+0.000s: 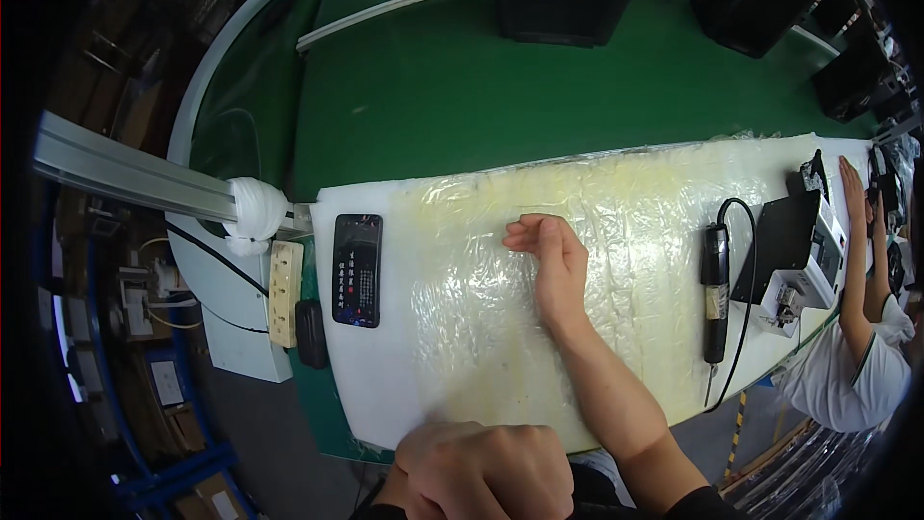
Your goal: Assemble electronic housing components using an electric screwdriver.
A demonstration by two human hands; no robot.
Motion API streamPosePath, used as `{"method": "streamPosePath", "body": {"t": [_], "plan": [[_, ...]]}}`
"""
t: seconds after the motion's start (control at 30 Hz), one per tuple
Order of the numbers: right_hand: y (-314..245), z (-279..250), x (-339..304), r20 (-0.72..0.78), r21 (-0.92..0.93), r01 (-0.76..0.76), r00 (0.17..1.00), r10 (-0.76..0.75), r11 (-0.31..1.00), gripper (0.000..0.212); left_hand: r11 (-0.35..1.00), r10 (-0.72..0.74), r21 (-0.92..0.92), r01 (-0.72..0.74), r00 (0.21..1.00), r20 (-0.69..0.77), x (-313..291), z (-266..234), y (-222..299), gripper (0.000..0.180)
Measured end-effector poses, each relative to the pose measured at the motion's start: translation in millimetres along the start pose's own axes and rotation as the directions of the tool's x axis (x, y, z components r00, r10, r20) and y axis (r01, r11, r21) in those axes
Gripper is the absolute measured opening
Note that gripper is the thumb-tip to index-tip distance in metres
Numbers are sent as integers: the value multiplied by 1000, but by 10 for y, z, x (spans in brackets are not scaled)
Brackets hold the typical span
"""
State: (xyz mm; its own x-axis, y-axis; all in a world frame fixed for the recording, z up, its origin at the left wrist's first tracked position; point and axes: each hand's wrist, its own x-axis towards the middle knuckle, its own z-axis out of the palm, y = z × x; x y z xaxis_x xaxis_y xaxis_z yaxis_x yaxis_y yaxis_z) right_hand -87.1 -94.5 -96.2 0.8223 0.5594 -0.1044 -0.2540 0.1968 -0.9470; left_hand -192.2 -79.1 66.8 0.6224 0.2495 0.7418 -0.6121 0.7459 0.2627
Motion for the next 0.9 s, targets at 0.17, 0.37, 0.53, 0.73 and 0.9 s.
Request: {"method": "streamPosePath", "body": {"t": [0.17, 0.37, 0.53, 0.73, 0.9], "plan": [[32, -13, -4, 3, 40, 1, 1000, -1, 999, 36, 1000, 25, 14, -25, 1000, 17, 9, -15, -13, 24], [19, -13, -1, 10, 37, -3, 1000, 2, 999, 37, 999, 40, 7, -40, 998, 40, 15, -31, -36, 24], [25, -37, 19, -1, -8, 13, 1000, -13, 1000, 39, 999, 41, -7, -40, 998, 54, 39, -61, -51, 25], [11, -9, 1, 16, -9, 9, 1000, -9, 1000, 38, 997, 70, -18, -69, 995, 65, 0, -37, -54, 26], [7, -10, 4, 8, -15, 4, 1000, -3, 1000, 38, 994, 102, -39, -99, 990, 93, 6, -61, -91, 29]]}}
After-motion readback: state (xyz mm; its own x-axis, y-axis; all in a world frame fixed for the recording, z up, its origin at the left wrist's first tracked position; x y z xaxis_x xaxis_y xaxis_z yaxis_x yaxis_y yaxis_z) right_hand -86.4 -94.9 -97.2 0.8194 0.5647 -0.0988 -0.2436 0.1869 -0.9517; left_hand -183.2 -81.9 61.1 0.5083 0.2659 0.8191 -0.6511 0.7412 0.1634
